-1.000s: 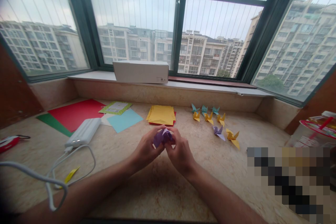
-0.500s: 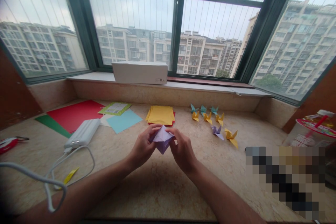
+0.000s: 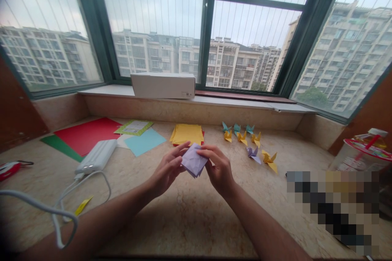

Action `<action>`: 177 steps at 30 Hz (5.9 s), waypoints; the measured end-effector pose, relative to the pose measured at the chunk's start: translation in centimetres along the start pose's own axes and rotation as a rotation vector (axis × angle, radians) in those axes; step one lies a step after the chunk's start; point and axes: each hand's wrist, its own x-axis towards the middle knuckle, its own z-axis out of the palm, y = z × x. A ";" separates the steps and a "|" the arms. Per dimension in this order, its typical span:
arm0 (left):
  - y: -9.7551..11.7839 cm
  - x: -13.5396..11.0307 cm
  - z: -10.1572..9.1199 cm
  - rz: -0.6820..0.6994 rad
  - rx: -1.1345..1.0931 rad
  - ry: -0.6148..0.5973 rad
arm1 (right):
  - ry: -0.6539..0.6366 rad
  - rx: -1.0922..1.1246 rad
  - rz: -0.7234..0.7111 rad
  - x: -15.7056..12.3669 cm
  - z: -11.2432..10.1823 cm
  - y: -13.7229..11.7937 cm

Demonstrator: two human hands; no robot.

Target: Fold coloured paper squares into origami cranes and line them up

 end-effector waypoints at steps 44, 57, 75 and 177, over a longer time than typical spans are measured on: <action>-0.3 -0.6 0.1 0.235 0.686 -0.054 | -0.042 -0.109 -0.135 0.1 -0.1 -2.6; -0.2 -0.7 0.3 0.261 0.696 0.018 | -0.005 -0.170 -0.170 -0.7 0.2 -2.5; 0.6 0.3 -0.3 0.203 0.750 0.279 | -0.202 0.688 0.608 0.6 0.8 -2.2; 0.6 0.9 -0.9 -0.172 0.470 -0.090 | -0.125 0.019 0.263 0.4 0.6 0.0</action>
